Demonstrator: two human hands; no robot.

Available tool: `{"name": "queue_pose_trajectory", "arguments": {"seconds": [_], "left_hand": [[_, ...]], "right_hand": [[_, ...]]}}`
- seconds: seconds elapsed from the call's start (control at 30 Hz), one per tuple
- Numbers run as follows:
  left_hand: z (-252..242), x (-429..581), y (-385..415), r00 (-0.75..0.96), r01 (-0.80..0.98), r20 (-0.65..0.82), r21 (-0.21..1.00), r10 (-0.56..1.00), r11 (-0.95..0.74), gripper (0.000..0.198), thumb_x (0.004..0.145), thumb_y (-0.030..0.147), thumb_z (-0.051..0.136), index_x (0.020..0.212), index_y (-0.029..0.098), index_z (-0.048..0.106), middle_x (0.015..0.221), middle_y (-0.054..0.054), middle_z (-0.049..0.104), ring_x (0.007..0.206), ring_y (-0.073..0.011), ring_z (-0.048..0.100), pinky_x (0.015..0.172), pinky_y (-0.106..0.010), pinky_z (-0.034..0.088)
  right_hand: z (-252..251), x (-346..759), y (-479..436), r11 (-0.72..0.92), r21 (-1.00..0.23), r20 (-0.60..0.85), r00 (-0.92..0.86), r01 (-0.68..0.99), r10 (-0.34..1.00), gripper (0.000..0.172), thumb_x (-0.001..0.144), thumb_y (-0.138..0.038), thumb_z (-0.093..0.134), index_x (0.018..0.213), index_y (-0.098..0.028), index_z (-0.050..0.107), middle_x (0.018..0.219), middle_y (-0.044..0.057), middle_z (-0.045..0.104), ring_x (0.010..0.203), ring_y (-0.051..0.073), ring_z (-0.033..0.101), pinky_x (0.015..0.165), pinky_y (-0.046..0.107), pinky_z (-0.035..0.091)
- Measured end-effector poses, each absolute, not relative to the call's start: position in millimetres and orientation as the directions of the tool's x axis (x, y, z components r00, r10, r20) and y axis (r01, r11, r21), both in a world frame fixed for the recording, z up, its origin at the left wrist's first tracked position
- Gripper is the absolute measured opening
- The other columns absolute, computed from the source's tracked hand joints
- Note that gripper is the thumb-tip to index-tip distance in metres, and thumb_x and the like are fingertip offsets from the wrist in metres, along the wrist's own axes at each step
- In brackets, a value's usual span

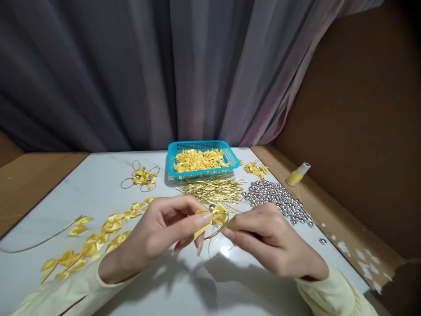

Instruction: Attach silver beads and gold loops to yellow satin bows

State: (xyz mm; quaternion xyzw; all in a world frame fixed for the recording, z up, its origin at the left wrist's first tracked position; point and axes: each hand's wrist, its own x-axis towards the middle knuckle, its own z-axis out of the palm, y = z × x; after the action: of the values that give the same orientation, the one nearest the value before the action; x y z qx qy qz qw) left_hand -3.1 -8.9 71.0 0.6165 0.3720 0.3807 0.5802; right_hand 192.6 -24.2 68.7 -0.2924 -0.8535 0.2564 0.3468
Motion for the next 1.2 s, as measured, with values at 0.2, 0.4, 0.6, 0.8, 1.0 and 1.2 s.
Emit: {"name": "queue_pose_trajectory", "arguments": {"seconds": [0.2,0.4,0.6,0.8,1.0,1.2], "left_hand": [[67.3,-1.0,-12.3,0.347,0.064,0.123,0.986,0.930,-0.154,0.010,0.073,0.022,0.061,0.066,0.018,0.066,0.047,0.003,0.059,0.035,-0.0054,0.039,0.034,-0.016,0.029],[61.5,1.8,-14.0,0.301,0.012,0.256,0.962,0.919,-0.272,0.011,0.073,0.014,0.059,0.066,0.019,0.066,0.050,0.004,0.059,0.036,-0.0052,0.042,0.034,-0.015,0.030],[58.8,-1.9,-9.5,0.388,0.012,0.451,0.869,0.804,-0.494,0.021,0.076,0.003,0.055,0.075,0.021,0.066,0.055,0.006,0.060,0.040,-0.0046,0.047,0.037,-0.014,0.036],[53.9,-9.9,-7.7,0.426,0.114,0.610,0.697,0.668,-0.708,0.021,0.077,0.002,0.054,0.085,0.020,0.062,0.059,0.003,0.058,0.052,-0.0101,0.052,0.048,-0.022,0.043],[47.8,-8.5,-8.0,0.406,0.156,0.711,0.565,0.574,-0.810,0.030,0.073,-0.002,0.056,0.092,0.021,0.062,0.065,0.001,0.061,0.056,-0.0120,0.053,0.055,-0.026,0.045],[50.9,-0.6,-14.5,0.261,0.248,0.697,0.620,0.668,-0.744,0.025,0.070,0.004,0.058,0.080,0.025,0.064,0.062,0.002,0.063,0.053,-0.0136,0.051,0.056,-0.028,0.043]], "right_hand": [[67.3,193.1,-23.9,0.675,-0.663,0.419,-0.587,0.324,0.693,0.030,0.086,-0.015,0.045,0.056,-0.015,0.043,0.050,-0.005,0.029,0.044,0.005,0.028,0.046,0.019,0.024],[67.7,192.4,-22.7,0.660,-0.680,0.408,-0.584,0.318,0.702,0.030,0.086,-0.015,0.046,0.056,-0.014,0.044,0.050,-0.005,0.029,0.044,0.005,0.029,0.046,0.018,0.025],[68.0,193.2,-22.7,0.644,-0.697,0.396,-0.580,0.315,0.712,0.030,0.087,-0.017,0.047,0.057,-0.013,0.050,0.049,-0.005,0.031,0.044,0.004,0.029,0.046,0.018,0.025],[67.4,193.6,-22.2,0.598,-0.749,0.363,-0.578,0.285,0.731,0.028,0.086,-0.018,0.049,0.060,-0.011,0.056,0.048,-0.006,0.032,0.043,0.004,0.029,0.045,0.018,0.026],[67.5,193.2,-20.8,0.576,-0.771,0.350,-0.575,0.272,0.740,0.029,0.086,-0.019,0.049,0.059,-0.011,0.056,0.047,-0.006,0.032,0.043,0.004,0.029,0.044,0.018,0.026],[67.5,193.2,-20.7,0.565,-0.781,0.336,-0.584,0.265,0.739,0.027,0.086,-0.019,0.049,0.063,-0.009,0.061,0.047,-0.005,0.034,0.043,0.005,0.031,0.044,0.019,0.027]]}}
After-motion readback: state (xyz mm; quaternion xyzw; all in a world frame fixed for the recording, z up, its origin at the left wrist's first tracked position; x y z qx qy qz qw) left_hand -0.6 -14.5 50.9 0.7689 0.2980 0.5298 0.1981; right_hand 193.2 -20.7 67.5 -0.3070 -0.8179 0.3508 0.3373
